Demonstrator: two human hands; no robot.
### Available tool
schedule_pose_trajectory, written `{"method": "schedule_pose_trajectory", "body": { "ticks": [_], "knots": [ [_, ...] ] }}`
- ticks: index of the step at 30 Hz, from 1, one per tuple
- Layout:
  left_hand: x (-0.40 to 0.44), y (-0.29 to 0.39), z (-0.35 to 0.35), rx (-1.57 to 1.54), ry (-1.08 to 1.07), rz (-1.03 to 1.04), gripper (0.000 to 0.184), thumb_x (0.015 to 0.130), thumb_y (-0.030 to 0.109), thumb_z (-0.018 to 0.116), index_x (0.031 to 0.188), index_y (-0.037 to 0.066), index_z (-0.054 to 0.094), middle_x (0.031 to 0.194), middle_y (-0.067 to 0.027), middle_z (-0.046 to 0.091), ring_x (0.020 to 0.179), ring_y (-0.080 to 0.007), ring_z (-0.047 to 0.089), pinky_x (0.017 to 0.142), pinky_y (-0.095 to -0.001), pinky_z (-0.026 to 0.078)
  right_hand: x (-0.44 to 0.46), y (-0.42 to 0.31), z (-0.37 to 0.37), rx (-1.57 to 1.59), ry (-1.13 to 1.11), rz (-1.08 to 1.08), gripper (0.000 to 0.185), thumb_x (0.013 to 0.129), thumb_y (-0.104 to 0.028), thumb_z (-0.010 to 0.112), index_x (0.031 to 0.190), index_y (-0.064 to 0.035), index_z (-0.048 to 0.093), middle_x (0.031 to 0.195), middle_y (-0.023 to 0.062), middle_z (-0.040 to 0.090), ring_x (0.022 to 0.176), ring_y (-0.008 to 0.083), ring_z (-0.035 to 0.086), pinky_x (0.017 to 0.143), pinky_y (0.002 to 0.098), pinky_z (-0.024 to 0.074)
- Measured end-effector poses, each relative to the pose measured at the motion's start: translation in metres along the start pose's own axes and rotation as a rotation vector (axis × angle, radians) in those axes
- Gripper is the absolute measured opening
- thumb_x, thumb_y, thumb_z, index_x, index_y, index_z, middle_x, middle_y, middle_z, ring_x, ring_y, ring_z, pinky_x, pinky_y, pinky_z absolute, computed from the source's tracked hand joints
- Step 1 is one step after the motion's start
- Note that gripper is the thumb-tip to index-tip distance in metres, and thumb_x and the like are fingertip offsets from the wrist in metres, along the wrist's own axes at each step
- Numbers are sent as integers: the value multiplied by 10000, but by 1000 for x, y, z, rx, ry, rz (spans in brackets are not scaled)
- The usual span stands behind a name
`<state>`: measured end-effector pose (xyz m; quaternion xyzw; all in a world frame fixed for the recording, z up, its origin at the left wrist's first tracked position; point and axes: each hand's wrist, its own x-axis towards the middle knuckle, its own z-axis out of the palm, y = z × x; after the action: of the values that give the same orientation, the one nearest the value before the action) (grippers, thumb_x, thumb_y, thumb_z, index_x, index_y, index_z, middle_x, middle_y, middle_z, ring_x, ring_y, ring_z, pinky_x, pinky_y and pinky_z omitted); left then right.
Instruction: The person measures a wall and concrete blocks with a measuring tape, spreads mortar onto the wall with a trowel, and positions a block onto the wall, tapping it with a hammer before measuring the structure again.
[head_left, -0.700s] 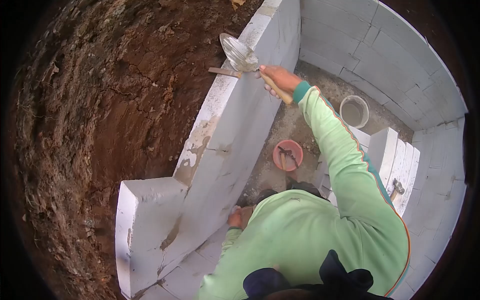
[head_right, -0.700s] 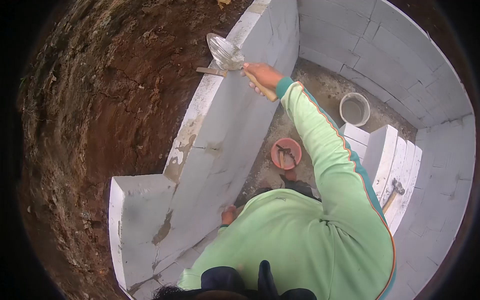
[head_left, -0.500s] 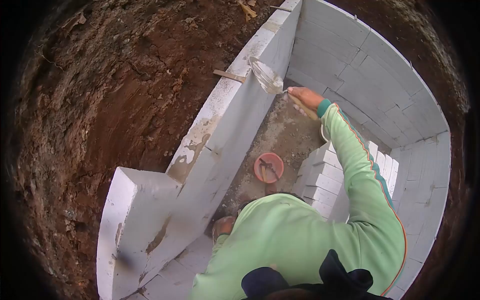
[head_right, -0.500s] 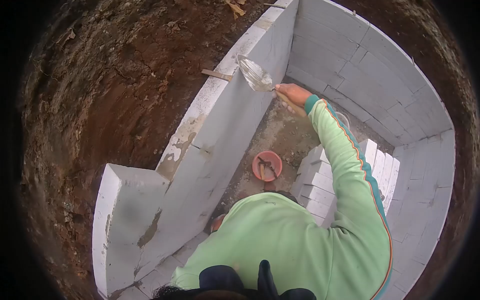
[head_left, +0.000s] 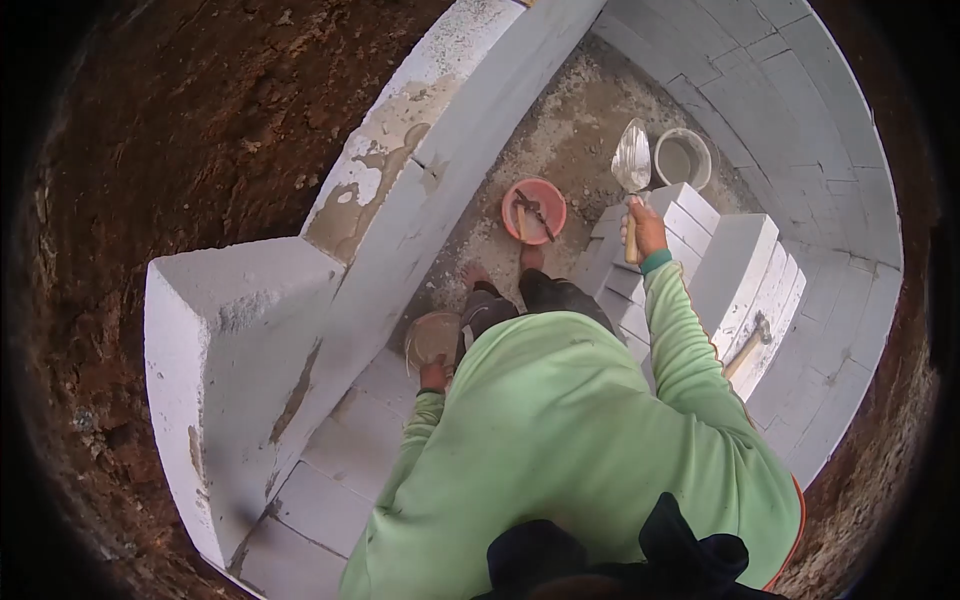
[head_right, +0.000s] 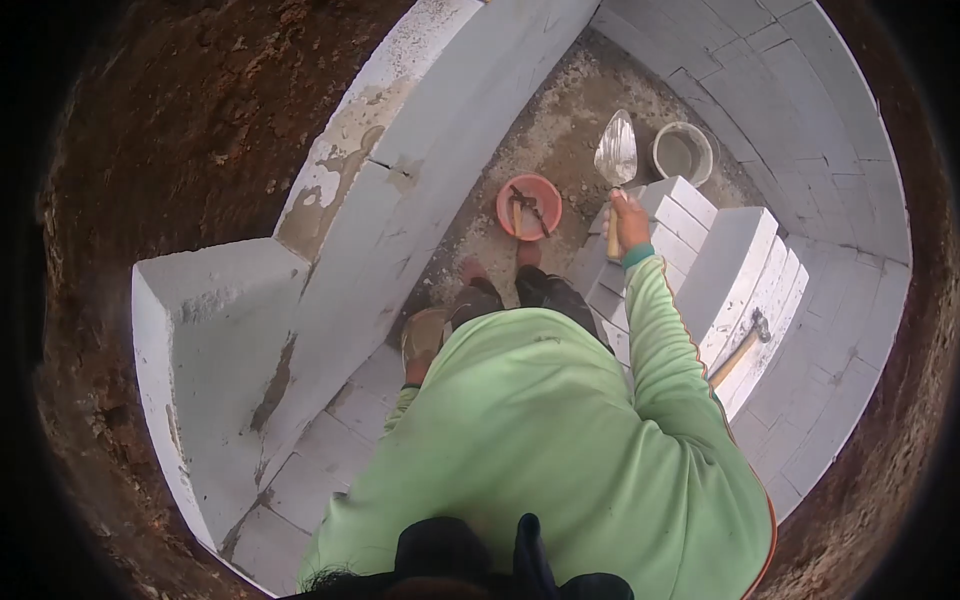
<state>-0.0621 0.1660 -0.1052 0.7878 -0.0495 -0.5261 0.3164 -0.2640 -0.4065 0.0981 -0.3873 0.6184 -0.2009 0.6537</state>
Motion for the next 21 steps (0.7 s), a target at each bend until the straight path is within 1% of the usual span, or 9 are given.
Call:
{"method": "schedule_pose_trajectory", "body": {
  "ticks": [5,7,10,12,13,16,18,19,21],
  "knots": [
    [-26,111,-23,-248,57,-195,292,962,312,611,1176,116,639,1035,-48,663,893,-186,652,679,-370,508,3,119,0,-73,237,113,287,913,-257,713,1086,-69,583,824,66,609,592,179,596,488,338,490],
    [-30,110,-26,-296,-18,-360,307,977,348,598,1182,122,629,1082,-29,655,949,-181,644,703,-369,493,-23,150,-9,-53,243,169,300,875,-230,738,1044,-37,583,810,84,627,575,191,604,506,348,502],
    [-6,140,-29,-98,-193,-415,356,993,403,581,1200,115,614,1082,-27,648,959,-192,642,771,-386,480,-63,149,-6,-14,193,236,323,852,-206,753,1035,-8,575,787,93,627,589,188,608,530,353,516],
    [4,219,-18,-33,-385,-315,521,1007,454,579,1372,83,572,1266,-63,636,1142,-227,609,930,-373,468,-78,144,-8,22,222,151,338,860,-210,751,1051,1,568,832,90,637,649,181,619,558,339,522],
    [5,239,-4,-316,-417,-364,575,1024,450,565,1458,74,543,1380,-80,622,1232,-244,589,996,-343,462,-91,144,-11,24,248,133,341,862,-208,750,1058,1,566,845,90,638,663,180,620,565,335,523],
    [56,272,14,36,-342,-259,564,1033,412,569,1463,48,529,1455,-89,574,1313,-243,541,1043,-373,432,-98,163,-26,-10,329,4,387,857,-203,767,1100,3,548,894,92,627,688,171,605,584,310,520],
    [79,300,37,-6,-334,-163,545,1021,400,597,1428,42,550,1404,-91,610,1270,-226,571,1012,-375,442,-103,181,-42,-89,401,-55,395,860,-194,771,1112,5,540,902,91,617,692,164,597,589,296,517],
    [81,314,51,-9,-341,-142,534,1016,394,608,1399,25,567,1350,-95,650,1228,-210,600,993,-361,447,-124,146,-34,35,409,3,358,873,-180,762,1091,2,544,922,84,607,714,178,603,626,316,520],
    [141,290,57,235,-441,-3,435,998,352,626,1325,65,640,1301,-117,676,1149,-248,624,950,-360,479,-130,157,-32,59,459,-22,330,886,-165,751,1086,3,550,937,79,605,759,185,600,679,332,521]
  ]
}}
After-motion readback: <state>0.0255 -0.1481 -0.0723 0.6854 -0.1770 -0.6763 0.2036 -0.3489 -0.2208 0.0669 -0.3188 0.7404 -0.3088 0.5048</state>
